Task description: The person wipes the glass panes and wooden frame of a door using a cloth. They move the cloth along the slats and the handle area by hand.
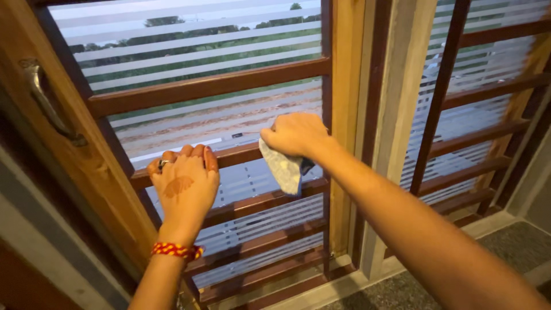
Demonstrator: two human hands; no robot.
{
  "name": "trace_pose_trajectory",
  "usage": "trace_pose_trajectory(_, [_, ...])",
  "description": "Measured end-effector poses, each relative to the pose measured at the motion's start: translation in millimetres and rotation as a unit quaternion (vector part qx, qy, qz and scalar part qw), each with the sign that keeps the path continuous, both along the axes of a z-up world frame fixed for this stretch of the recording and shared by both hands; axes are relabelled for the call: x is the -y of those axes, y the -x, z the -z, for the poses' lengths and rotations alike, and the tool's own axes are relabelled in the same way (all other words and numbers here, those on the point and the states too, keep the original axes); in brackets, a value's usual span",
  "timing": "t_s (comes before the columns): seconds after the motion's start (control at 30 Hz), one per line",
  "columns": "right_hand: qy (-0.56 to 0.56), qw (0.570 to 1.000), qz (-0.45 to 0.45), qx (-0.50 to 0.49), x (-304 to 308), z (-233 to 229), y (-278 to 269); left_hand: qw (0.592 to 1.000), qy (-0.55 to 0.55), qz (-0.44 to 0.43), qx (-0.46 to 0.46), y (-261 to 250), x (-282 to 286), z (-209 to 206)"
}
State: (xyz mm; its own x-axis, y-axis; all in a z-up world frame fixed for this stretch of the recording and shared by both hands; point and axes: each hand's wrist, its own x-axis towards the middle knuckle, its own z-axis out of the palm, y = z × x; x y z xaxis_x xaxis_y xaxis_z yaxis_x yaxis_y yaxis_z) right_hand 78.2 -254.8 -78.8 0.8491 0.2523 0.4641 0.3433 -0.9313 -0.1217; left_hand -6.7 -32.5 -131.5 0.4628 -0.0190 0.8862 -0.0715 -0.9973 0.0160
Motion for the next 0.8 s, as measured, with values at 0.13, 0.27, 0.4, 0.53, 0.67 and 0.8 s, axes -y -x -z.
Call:
trace_pose_trajectory(0.13, [0.027, 0.999, -0.026, -0.012, -11.6, -2.1, -17.2, 0.999, -0.015, -0.008, 0.046, -7.1, 3.3, 4.4])
trace_pose_trajectory(0.27, [-0.004, 0.998, -0.027, 0.056, -46.8, 20.5, 5.7, 1.0, 0.007, -0.015, 0.018, -10.5, 3.9, 7.6])
trace_pose_trajectory(0.4, [-0.083, 0.954, -0.131, 0.256, -91.1, 41.6, 39.5, 1.0, 0.001, 0.018, 0.006, -4.9, -3.3, 4.3])
trace_pose_trajectory(0.53, [-0.141, 0.878, -0.213, 0.404, -73.1, 53.2, 57.5, 0.999, -0.033, 0.018, -0.022, 0.3, -7.9, -0.7])
trace_pose_trajectory(0.67, [-0.118, 0.869, -0.215, 0.429, -38.0, 53.8, 56.5, 0.999, -0.028, 0.004, -0.041, 2.4, -5.5, -2.1])
trace_pose_trajectory(0.8, [-0.097, 0.906, -0.165, 0.378, 6.8, 50.9, 49.2, 0.999, -0.024, 0.009, -0.032, 3.2, -4.7, -1.3])
